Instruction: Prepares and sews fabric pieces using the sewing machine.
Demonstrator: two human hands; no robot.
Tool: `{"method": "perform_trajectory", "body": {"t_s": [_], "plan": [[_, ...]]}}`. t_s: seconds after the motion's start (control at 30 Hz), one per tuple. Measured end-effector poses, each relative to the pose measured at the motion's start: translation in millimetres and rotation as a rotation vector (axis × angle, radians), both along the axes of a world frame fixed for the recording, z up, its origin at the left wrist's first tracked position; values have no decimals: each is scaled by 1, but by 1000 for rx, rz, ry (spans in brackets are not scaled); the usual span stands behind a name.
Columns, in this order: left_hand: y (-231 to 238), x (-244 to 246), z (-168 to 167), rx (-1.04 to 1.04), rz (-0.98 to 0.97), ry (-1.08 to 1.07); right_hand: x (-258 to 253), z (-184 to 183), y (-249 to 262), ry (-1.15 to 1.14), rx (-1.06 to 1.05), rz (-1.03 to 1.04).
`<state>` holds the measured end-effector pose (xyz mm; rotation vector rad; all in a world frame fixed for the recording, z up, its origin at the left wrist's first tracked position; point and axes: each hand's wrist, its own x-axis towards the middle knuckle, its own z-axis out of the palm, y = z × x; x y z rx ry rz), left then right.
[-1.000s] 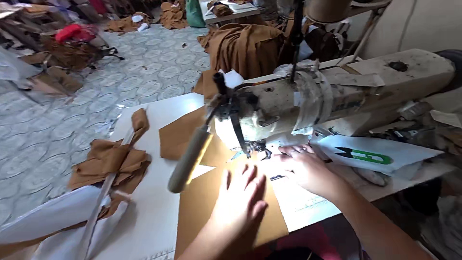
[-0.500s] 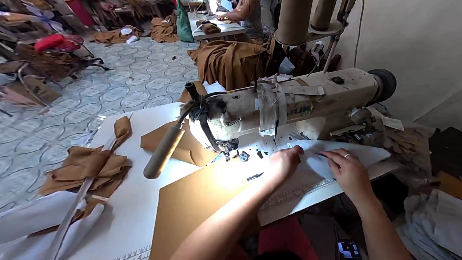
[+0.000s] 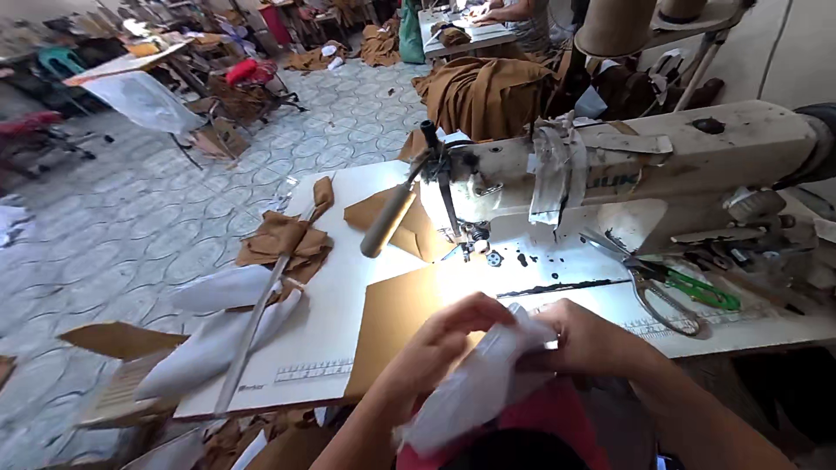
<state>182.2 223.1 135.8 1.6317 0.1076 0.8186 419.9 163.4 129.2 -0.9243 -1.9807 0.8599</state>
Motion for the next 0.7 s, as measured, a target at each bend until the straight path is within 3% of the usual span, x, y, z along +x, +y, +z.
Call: {"method": "perform_trajectory", "body": {"t_s": [0.07, 0.17, 0.23, 0.27, 0.37, 0.43, 0.5, 0.53, 0.6, 0.7], "plan": [[4, -14, -13, -115, 72, -113, -8, 15, 7, 46, -38, -11], [-9, -47, -40, -155, 284, 182, -14, 26, 21, 120, 119, -236], [-17, -39, -43, 68, 537, 493, -23, 29, 34, 200, 235, -254], [-14, -33, -47, 215, 710, 540, -29, 31, 39, 246, 286, -218], [20, -41, -65, 541, 1114, 384, -42, 32, 49, 249, 360, -50], [27, -65, -75, 633, 1084, 547, -44, 9, 49, 105, 324, 61], [29, -82, -79, 427, 874, 715, -46, -28, 35, -91, 256, 98], [27, -87, -83, 468, 818, 743, -45, -46, 24, -216, 179, 118], [21, -94, -90, 599, 791, 674, -47, -76, 4, -323, 158, 140], [18, -99, -88, 477, 749, 602, -47, -82, -7, -240, 141, 134]]}}
